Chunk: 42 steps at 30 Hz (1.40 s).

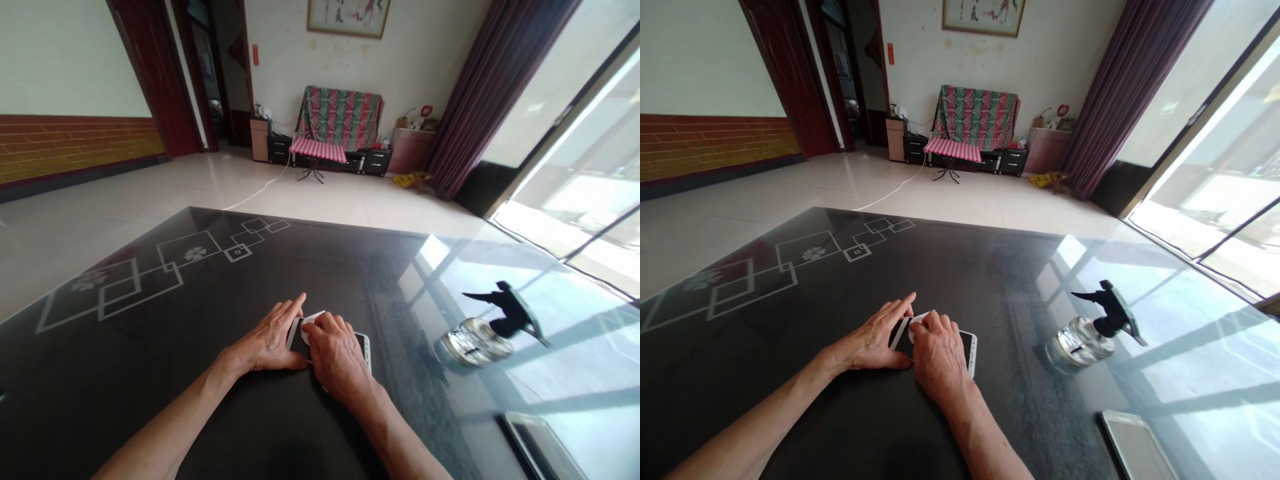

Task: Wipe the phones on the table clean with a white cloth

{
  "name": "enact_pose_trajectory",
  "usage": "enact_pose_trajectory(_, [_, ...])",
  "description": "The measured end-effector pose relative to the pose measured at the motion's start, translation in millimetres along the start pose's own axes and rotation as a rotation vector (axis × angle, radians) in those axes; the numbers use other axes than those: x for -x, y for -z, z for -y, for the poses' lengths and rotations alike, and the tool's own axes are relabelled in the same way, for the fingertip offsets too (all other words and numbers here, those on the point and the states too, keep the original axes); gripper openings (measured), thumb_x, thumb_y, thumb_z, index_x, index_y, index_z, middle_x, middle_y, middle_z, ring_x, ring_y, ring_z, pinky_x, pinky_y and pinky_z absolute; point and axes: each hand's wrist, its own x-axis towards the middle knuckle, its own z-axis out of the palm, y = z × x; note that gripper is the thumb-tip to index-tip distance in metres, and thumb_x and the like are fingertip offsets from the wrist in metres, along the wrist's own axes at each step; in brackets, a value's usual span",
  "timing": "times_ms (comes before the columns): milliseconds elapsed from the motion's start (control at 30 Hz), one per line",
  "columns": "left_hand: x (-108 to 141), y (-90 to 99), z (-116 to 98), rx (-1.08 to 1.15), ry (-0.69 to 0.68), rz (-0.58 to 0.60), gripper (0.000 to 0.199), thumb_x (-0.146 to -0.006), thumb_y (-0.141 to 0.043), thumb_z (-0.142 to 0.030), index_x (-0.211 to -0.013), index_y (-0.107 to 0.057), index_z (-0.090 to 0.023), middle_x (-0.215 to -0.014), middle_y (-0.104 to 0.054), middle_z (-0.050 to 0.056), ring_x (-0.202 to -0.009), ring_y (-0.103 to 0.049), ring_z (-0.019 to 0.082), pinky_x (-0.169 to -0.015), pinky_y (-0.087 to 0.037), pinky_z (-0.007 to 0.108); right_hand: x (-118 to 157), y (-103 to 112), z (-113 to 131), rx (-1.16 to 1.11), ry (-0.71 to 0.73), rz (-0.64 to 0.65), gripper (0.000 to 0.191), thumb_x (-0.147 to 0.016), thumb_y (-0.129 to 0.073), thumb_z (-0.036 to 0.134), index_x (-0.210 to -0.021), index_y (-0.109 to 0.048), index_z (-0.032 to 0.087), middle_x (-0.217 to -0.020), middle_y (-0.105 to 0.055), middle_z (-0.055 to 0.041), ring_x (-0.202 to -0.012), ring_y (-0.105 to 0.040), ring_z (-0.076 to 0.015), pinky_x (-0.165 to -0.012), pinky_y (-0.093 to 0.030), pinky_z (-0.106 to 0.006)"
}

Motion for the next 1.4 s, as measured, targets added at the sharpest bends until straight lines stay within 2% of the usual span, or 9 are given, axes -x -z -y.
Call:
enact_pose_trajectory(100, [1, -1.1, -3, -0.05, 0.01, -0.028, 0.114, -0.055, -0.078, -0.035, -0.149, -0.014, -0.024, -0.12, -0.052, 0.007, -0.112, -0.048, 0.029, -0.103, -0.035, 0.046, 13, 7, -19, -0.008, -0.052, -0.027, 0.027, -0.09, -0.047, 0.016, -0.108, -0.063, 0.027, -0.098, -0.057, -0.0043, -0.086, -0.05, -0.0184, -0.077, -0.037, -0.03])
enact_pose_trajectory(233, [1, -2.2, -6, -0.087, 0.016, -0.001, 0.112, -0.059, -0.076, -0.043, -0.149, -0.015, -0.019, -0.129, -0.048, 0.012, -0.118, -0.045, 0.033, -0.106, -0.031, 0.048, 29, 17, -50, -0.011, -0.111, -0.042, 0.024, -0.094, -0.043, 0.019, -0.104, -0.064, 0.025, -0.097, -0.057, -0.005, -0.087, -0.051, -0.0183, -0.081, -0.038, -0.029])
enact_pose_trajectory(333, [1, -2.0, -5, -0.083, 0.03, 0.015, 0.113, -0.059, -0.076, -0.045, -0.15, -0.013, -0.021, -0.132, -0.047, 0.012, -0.122, -0.042, 0.035, -0.107, -0.03, 0.049, 37, 20, -62, 0.021, -0.191, -0.061, 0.023, -0.094, -0.043, 0.021, -0.098, -0.065, 0.021, -0.093, -0.056, -0.0065, -0.083, -0.051, -0.0187, -0.078, -0.039, -0.03])
enact_pose_trajectory(433, [0, -2.0, -5, -0.076, 0.03, 0.015, 0.113, -0.059, -0.076, -0.045, -0.15, -0.012, -0.024, -0.132, -0.047, 0.011, -0.123, -0.043, 0.035, -0.107, -0.03, 0.049, 40, 19, -56, 0.072, -0.26, -0.072, 0.022, -0.094, -0.043, 0.018, -0.091, -0.064, 0.018, -0.088, -0.055, -0.0075, -0.08, -0.051, -0.0191, -0.076, -0.039, -0.03])
enact_pose_trajectory(667, [-1, -4.5, -8, -0.103, 0.014, -0.028, 0.109, -0.057, -0.075, -0.04, -0.148, -0.018, -0.021, -0.119, -0.052, 0.008, -0.109, -0.05, 0.03, -0.1, -0.037, 0.045, 23, 2, -6, 0.065, -0.184, -0.035, 0.019, -0.091, -0.045, 0.014, -0.083, -0.061, 0.02, -0.091, -0.057, -0.0057, -0.08, -0.049, -0.0175, -0.075, -0.035, -0.029])
enact_pose_trajectory(767, [0, -6.1, -5, -0.106, 0.011, -0.038, 0.106, -0.057, -0.075, -0.037, -0.147, -0.021, -0.021, -0.114, -0.052, 0.007, -0.104, -0.05, 0.028, -0.095, -0.041, 0.043, 16, -4, 3, 0.078, -0.2, -0.044, 0.014, -0.088, -0.049, 0.015, -0.084, -0.061, 0.021, -0.093, -0.057, -0.0049, -0.082, -0.049, -0.0185, -0.072, -0.034, -0.03])
enact_pose_trajectory(867, [0, -6.2, -2, -0.122, -0.008, -0.043, 0.105, -0.059, -0.074, -0.036, -0.147, -0.019, -0.022, -0.114, -0.052, 0.007, -0.105, -0.05, 0.028, -0.098, -0.039, 0.045, 18, -3, -3, 0.071, -0.224, -0.073, 0.016, -0.089, -0.048, 0.014, -0.088, -0.062, 0.022, -0.096, -0.057, -0.0047, -0.083, -0.049, -0.0185, -0.073, -0.034, -0.029])
enact_pose_trajectory(1167, [0, -3.4, -7, -0.163, 0.0, -0.009, 0.106, -0.059, -0.074, -0.045, -0.148, -0.021, -0.021, -0.117, -0.05, 0.008, -0.107, -0.049, 0.03, -0.1, -0.038, 0.047, 37, 18, -56, 0.043, -0.288, -0.095, 0.023, -0.094, -0.043, 0.019, -0.096, -0.066, 0.022, -0.091, -0.055, -0.0064, -0.083, -0.05, -0.0175, -0.076, -0.037, -0.027])
enact_pose_trajectory(1400, [0, -4.7, -10, -0.186, 0.011, -0.013, 0.103, -0.057, -0.074, -0.047, -0.146, -0.028, -0.02, -0.119, -0.049, 0.008, -0.106, -0.049, 0.029, -0.096, -0.042, 0.042, 20, 20, -46, 0.07, -0.199, -0.029, 0.022, -0.093, -0.045, 0.019, -0.08, -0.064, 0.021, -0.089, -0.056, -0.0052, -0.08, -0.05, -0.016, -0.078, -0.038, -0.026])
